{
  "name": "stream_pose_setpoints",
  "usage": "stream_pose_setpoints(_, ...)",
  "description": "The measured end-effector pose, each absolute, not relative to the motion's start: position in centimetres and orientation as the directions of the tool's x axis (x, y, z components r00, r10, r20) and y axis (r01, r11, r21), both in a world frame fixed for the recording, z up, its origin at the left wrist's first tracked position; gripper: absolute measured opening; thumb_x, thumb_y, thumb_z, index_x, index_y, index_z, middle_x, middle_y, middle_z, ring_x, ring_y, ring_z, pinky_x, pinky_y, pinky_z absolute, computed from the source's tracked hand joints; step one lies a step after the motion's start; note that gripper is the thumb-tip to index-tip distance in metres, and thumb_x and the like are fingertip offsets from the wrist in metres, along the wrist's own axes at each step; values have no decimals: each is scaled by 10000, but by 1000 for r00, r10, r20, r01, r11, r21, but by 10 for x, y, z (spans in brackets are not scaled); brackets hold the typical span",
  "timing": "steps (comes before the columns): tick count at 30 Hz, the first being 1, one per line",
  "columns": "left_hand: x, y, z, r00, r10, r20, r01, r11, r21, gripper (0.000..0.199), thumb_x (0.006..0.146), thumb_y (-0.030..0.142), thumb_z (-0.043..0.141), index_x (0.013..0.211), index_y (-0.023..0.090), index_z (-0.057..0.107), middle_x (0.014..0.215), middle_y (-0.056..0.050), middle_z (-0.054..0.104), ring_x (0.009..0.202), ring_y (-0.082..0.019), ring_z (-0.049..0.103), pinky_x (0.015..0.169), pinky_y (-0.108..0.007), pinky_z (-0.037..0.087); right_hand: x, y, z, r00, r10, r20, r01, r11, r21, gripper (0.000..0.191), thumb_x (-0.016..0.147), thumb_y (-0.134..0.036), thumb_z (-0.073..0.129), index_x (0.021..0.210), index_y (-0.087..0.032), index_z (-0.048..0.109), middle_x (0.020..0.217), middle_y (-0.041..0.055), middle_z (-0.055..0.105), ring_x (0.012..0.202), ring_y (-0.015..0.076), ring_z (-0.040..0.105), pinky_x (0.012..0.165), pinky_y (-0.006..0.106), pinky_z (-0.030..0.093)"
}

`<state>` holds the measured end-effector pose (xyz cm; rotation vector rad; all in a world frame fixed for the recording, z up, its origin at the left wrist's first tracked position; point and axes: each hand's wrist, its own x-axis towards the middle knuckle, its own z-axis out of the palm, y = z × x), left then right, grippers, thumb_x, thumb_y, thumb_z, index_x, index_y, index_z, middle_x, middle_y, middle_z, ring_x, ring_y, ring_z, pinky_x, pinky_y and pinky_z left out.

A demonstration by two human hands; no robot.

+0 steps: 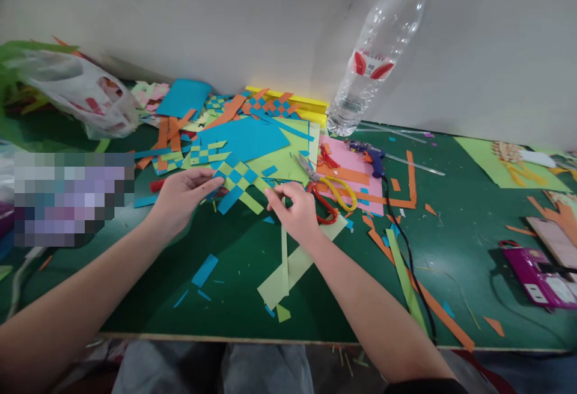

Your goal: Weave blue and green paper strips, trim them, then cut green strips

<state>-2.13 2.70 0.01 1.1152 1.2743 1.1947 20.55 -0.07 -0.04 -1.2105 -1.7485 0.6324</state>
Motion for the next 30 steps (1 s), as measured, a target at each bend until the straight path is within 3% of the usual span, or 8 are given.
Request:
stream_pose_setpoints(3,-25,31,-1,-115,989,-91,-44,86,995,229,686,302,805,839,168,701,745,-25,728,667,-170,709,658,-269,566,208,1,-2,-108,918,382,444,388,-808,338,926,-397,541,641,-234,623,632,-11,676,735,163,668,774,321,519)
stream_pose_setpoints(7,-31,35,-4,-182,975,-123,-50,116,992,298,659,364,830,857,186,697,785,-24,727,688,-162,710,542,-211,501,215,4,-5,-93,908,409,496,398,-772,317,932,-402,519,689,-230,629,640,-2,674,691,170,663,701,319,519)
stream_pose_setpoints(11,-33,38,-6,-221,969,-111,-52,102,993,341,639,407,839,861,198,687,796,-19,716,701,-159,704,459,-187,418,230,4,-6,-126,816,564,748,452,-487,207,928,-336,499,854,-216,650,691,31,663,723,208,629,765,383,489)
stream_pose_setpoints(15,-33,39,-7,-204,973,-106,-72,93,993,335,640,405,830,835,186,668,787,-21,704,692,-169,700,504,-219,470,250,2,-6,-158,860,486,927,299,-228,290,901,-301,483,1138,-164,581,1054,144,661,1018,312,595,863,458,473)
stream_pose_setpoints(19,-31,39,-5,-202,972,-121,-129,96,987,295,649,360,820,810,191,640,769,-6,695,696,-166,706,569,-241,527,267,2,-6,-72,928,365,994,98,-52,340,871,-325,495,1141,-130,562,1080,192,613,1003,353,581,793,478,494)
stream_pose_setpoints(25,-32,39,-4,-162,977,-142,-215,105,971,276,640,322,831,796,190,645,766,1,690,681,-149,700,611,-249,553,280,4,-8,-41,948,316,999,38,16,361,879,-439,514,1032,-122,593,1006,194,600,985,356,576,721,445,504)
stream_pose_setpoints(30,-34,40,-3,-133,984,-116,-249,80,965,274,626,315,845,763,187,646,750,3,685,644,-129,679,638,-257,575,289,9,-9,45,974,220,999,-38,-35,451,859,-545,543,1035,-133,596,952,168,632,923,331,614,710,430,497)
